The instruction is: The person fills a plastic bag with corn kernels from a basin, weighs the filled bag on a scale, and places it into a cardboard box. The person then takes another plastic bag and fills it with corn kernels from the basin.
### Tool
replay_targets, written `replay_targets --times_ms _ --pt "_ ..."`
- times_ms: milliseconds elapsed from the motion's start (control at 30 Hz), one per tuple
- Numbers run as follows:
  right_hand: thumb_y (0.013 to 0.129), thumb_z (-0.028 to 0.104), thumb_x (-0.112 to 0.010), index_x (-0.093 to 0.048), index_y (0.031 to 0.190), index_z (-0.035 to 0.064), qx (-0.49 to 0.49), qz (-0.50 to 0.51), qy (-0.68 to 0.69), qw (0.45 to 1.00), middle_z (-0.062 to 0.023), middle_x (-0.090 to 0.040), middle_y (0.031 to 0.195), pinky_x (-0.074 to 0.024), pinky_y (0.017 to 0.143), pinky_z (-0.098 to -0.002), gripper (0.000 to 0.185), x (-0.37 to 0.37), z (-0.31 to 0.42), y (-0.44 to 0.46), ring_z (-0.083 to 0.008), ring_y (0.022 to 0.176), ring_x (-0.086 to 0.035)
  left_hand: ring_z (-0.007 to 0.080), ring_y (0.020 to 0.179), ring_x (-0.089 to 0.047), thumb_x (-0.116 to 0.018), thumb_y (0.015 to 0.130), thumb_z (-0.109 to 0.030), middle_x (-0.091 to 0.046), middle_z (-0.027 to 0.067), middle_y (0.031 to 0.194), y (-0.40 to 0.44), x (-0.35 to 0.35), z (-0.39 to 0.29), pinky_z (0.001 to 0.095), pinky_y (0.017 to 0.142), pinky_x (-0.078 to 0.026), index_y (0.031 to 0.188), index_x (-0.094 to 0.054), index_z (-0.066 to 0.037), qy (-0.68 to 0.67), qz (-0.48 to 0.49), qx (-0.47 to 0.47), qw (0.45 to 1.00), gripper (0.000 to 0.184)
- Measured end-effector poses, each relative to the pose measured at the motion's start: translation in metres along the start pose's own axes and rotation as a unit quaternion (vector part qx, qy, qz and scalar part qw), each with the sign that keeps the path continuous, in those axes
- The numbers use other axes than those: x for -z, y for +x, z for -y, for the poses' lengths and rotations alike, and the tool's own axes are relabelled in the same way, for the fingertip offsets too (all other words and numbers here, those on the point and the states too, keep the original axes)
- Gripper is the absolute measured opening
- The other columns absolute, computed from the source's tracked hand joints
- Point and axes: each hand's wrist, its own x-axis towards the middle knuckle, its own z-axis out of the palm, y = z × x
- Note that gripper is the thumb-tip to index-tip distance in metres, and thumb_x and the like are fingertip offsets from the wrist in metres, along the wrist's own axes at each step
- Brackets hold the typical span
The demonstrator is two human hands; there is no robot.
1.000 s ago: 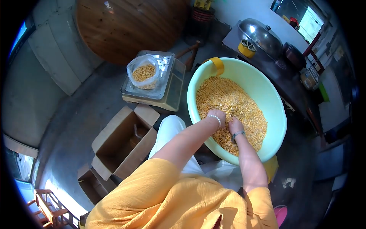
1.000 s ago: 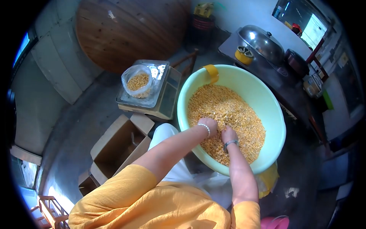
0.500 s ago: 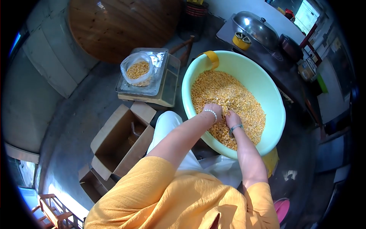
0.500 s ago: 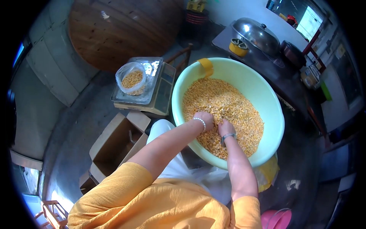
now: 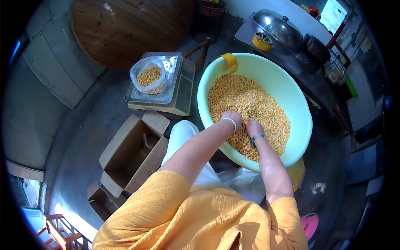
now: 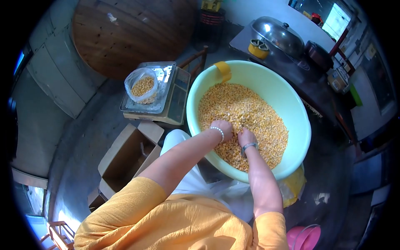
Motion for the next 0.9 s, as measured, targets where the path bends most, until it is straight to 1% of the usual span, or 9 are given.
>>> replay_targets --times_ms 233,300,433,567,633,700,800,867,900 --pt "0.080 0.026 -0.054 -0.060 0.110 0.0092 -0.028 0.018 0.005 0.999 -0.0191 -0.059 0.109 -0.0444 0.087 -0.0421 0.034 0.004 0.006 0.000 -0.0341 0.101 -0.056 0.0256 0.098 -0.061 -0.057 0.075 -0.025 -0.064 0.0130 0.103 0.000 0.003 0.000 0.0353 0.083 -0.049 0.099 -0.066 -0.007 -0.003 0.019 0.012 1.000 0.030" --pt "0.079 0.021 -0.057 -0.061 0.108 0.0103 0.029 -0.105 -0.037 0.993 -0.0166 -0.054 0.119 -0.0419 0.091 -0.0403 0.031 0.008 0.014 -0.007 -0.0327 0.111 -0.050 0.0253 0.097 -0.061 -0.057 0.075 -0.025 -0.064 0.0129 0.103 0.002 0.001 -0.003 0.0352 0.083 -0.049 0.098 -0.066 -0.008 -0.002 0.023 0.007 1.000 0.030" --pt "0.083 0.016 -0.052 -0.058 0.112 0.0094 0.259 -0.291 0.053 0.919 -0.0124 -0.051 0.124 -0.0391 0.094 -0.0410 0.030 0.039 0.052 -0.012 -0.0292 0.115 -0.046 0.0239 0.095 -0.062 -0.059 0.074 -0.020 -0.065 0.0119 0.100 0.005 -0.003 -0.001 0.0349 0.081 -0.049 0.096 -0.067 -0.008 0.006 0.008 -0.004 1.000 0.027" --pt "0.090 0.017 -0.046 -0.054 0.118 0.0017 0.374 -0.169 0.412 0.814 -0.0138 -0.051 0.126 -0.0334 0.101 -0.0343 0.033 0.117 0.139 -0.082 -0.0275 0.119 -0.046 0.0227 0.091 -0.063 -0.061 0.073 -0.021 -0.066 0.0115 0.094 0.015 -0.031 0.001 0.0343 0.078 -0.050 0.092 -0.069 -0.010 0.024 -0.057 -0.049 0.997 0.023" --pt "0.090 0.034 -0.050 -0.057 0.116 0.0073 0.517 -0.207 0.356 0.751 -0.0150 -0.054 0.120 -0.0384 0.096 -0.0396 0.038 0.148 0.157 -0.107 -0.0296 0.115 -0.049 0.0227 0.091 -0.063 -0.061 0.074 -0.022 -0.066 0.0110 0.095 0.014 -0.029 -0.004 0.0340 0.077 -0.050 0.094 -0.068 -0.011 0.039 -0.036 -0.052 0.997 0.024" --pt "0.090 0.036 -0.048 -0.058 0.115 0.0095 0.674 -0.051 0.342 0.653 -0.0128 -0.057 0.115 -0.0402 0.093 -0.0404 0.038 0.129 0.166 -0.125 -0.0277 0.109 -0.054 0.0227 0.090 -0.063 -0.060 0.076 -0.022 -0.065 0.0105 0.095 0.015 -0.020 -0.007 0.0337 0.076 -0.050 0.096 -0.068 -0.012 0.052 -0.023 -0.049 0.997 0.024" --pt "0.088 0.027 -0.047 -0.064 0.100 0.0156 0.574 -0.007 -0.045 0.817 -0.0057 -0.062 0.097 -0.0450 0.080 -0.0400 0.024 0.086 0.113 -0.090 -0.0263 0.083 -0.060 0.0229 0.091 -0.063 -0.058 0.077 -0.021 -0.065 0.0103 0.097 0.002 -0.015 -0.007 0.0334 0.075 -0.050 0.096 -0.068 -0.012 0.069 -0.017 -0.042 0.997 0.024" --pt "0.079 0.012 -0.049 -0.065 0.092 0.0115 0.590 -0.146 -0.113 0.786 -0.0092 -0.062 0.097 -0.0458 0.082 -0.0398 0.020 0.085 0.055 -0.041 -0.0265 0.092 -0.058 0.0232 0.092 -0.062 -0.056 0.077 -0.019 -0.064 0.0109 0.098 -0.002 -0.010 -0.007 0.0335 0.076 -0.050 0.094 -0.067 -0.010 0.051 -0.059 -0.024 0.997 0.022" --pt "0.079 0.009 -0.051 -0.065 0.091 0.0086 0.527 -0.196 -0.088 0.822 -0.0101 -0.062 0.100 -0.0449 0.086 -0.0396 0.018 0.088 0.030 -0.025 -0.0269 0.100 -0.056 0.0234 0.093 -0.062 -0.056 0.077 -0.018 -0.064 0.0113 0.099 -0.002 -0.005 -0.004 0.0335 0.077 -0.050 0.092 -0.067 -0.009 0.041 -0.082 -0.010 0.996 0.021"
